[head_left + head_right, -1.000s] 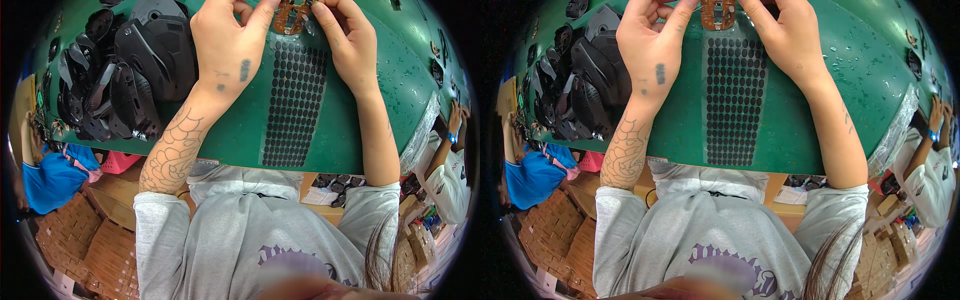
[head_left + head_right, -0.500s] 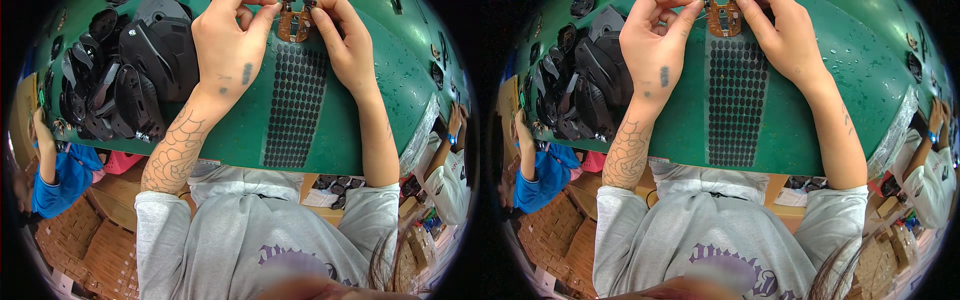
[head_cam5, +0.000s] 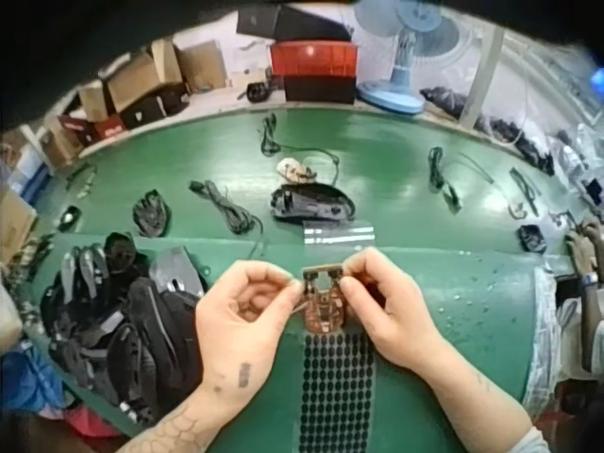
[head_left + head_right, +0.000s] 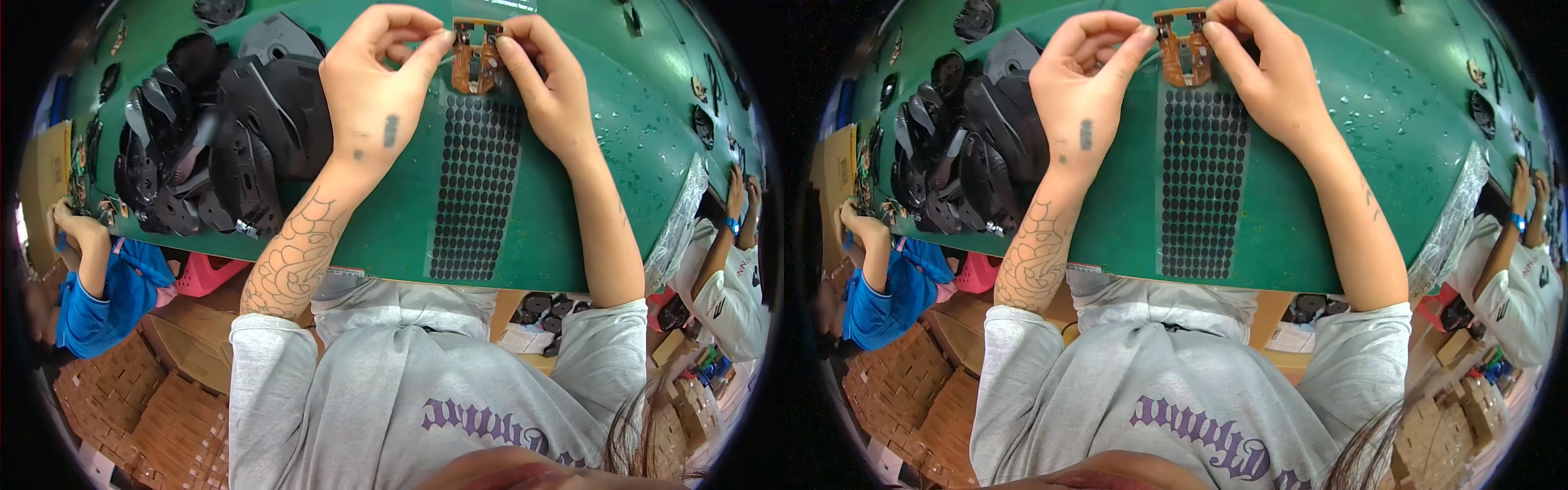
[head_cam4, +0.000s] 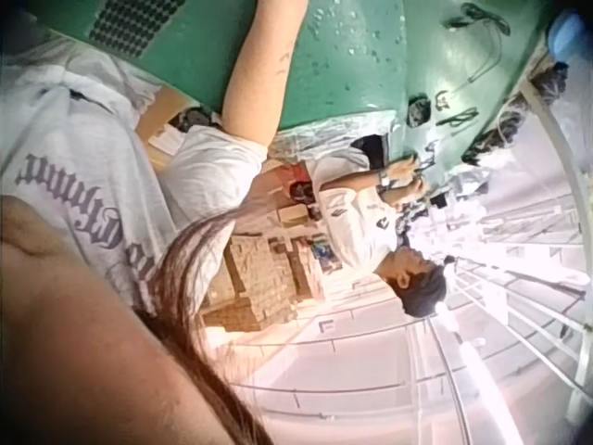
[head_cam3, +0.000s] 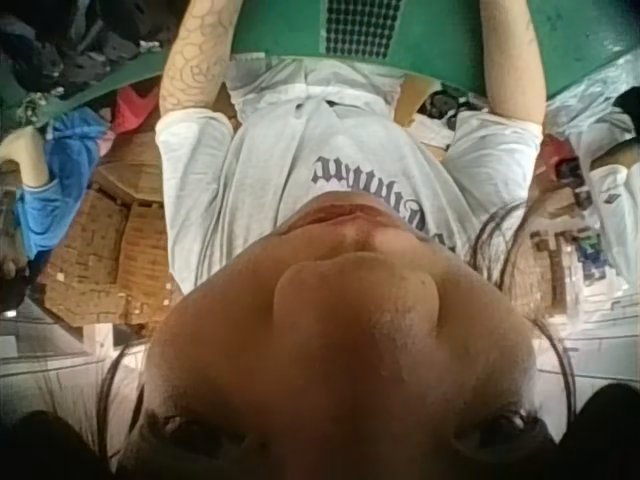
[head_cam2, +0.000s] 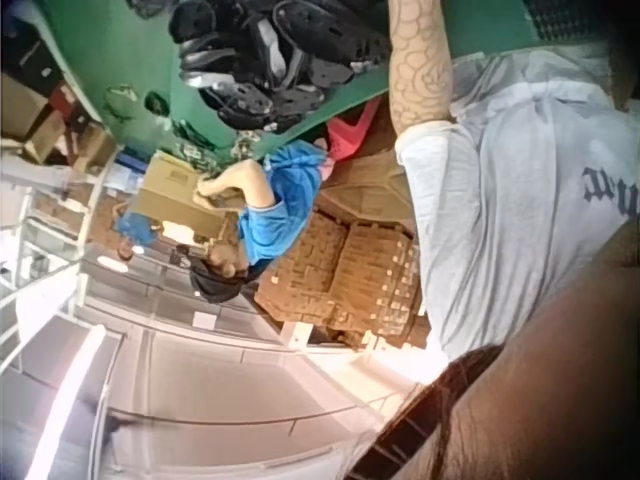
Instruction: The user is manually assembling electronic components onto printed circuit boards at a factory workbench.
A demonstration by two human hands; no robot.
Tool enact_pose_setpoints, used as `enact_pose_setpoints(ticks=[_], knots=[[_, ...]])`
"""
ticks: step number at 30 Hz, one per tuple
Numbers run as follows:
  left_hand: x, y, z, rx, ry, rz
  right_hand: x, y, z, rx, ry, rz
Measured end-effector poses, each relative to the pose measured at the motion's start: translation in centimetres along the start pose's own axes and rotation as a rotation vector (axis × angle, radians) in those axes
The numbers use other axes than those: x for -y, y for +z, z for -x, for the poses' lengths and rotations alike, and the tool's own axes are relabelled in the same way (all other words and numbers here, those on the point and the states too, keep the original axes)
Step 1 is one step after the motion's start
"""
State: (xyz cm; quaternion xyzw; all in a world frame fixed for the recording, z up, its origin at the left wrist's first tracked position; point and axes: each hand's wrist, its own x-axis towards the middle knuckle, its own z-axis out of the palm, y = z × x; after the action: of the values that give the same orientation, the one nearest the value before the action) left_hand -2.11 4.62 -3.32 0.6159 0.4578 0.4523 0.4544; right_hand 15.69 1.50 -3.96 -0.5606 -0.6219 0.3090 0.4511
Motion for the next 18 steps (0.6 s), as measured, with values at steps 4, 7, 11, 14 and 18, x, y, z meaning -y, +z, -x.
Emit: enact_pose_setpoints(ticks=[4,7,11,14,18], knots=[[-1.0,-0.4,0.0,0.014,-0.038,0.147,0.0,-0.3,0.2,-0.065,0.006,-0.084],[-1.2,-0.5,0.0,0.046,-0.099,0.211,0.1,-0.2,0.2,-0.054,0.035,-0.155],[-0.9,-0.4,0.1,0.065,-0.061,0.235,0.3,-0.3,0.1,-0.03,0.024,-0.185],[-0.6,-0.3,0.2,0.134,-0.069,0.153,-0.4,-0.2,0.4,-0.061,0.015,-0.237],[-0.1,0.1,-0.1,0.075,0.101,-0.022,-0.5,-0.5,0.6,-0.079,0.037,-0.233]])
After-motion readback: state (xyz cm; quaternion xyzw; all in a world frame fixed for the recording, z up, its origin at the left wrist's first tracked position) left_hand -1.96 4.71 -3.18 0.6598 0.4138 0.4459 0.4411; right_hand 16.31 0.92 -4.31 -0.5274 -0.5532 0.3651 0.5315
